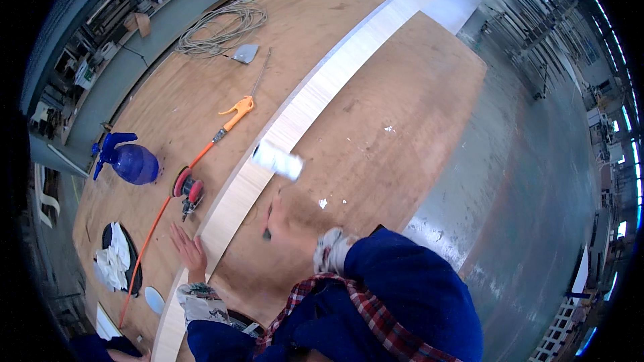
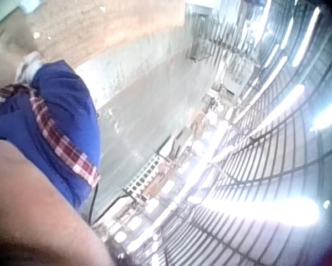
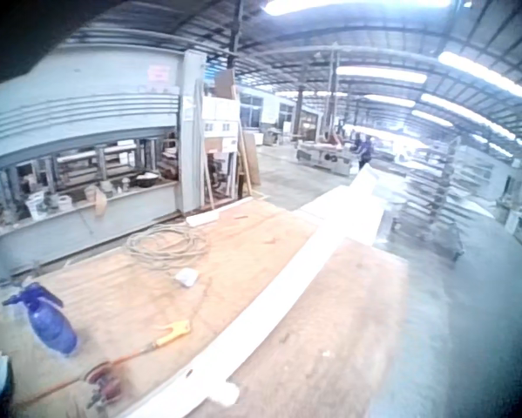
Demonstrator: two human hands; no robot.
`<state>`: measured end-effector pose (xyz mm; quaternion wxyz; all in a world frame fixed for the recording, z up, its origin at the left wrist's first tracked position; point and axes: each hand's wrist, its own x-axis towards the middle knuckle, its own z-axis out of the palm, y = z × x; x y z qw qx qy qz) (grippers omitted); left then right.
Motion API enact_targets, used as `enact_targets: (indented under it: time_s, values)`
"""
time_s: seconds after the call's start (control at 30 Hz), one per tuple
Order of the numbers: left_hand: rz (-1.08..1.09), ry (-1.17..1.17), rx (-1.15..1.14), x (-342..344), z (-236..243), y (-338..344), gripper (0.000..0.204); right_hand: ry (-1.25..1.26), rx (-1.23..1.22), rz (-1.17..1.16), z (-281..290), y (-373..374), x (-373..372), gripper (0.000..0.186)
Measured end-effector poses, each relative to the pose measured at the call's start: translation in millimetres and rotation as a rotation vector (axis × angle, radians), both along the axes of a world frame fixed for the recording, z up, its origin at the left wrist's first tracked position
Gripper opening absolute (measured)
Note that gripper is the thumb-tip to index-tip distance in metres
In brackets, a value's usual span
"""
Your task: The person sands a long curved wooden board with a sanding block and then applies a white coating to the surface using a paint roller.
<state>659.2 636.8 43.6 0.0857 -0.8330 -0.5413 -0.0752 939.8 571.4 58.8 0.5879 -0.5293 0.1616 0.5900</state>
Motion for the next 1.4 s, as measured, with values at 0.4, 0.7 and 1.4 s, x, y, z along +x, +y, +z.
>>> enact_targets:
  time_s: [0.4, 0.7, 1.4]
  values:
    - [-0.044, 0.005, 0.002, -5, -10, 3, 0.055, -0.757, 0.167, -0.078, -4, 87, 213, 0.051]
    - [-0.04, -0.01, -0.019, -13, -12, -1, 0.055, -0.18, 0.07, 0.024, -3, 13, 27, 0.047]
    - [-0.051, -0.089, -0.046, -11, -10, 2, 0.054, -0.374, 0.286, -0.281, -15, 105, 141, 0.049]
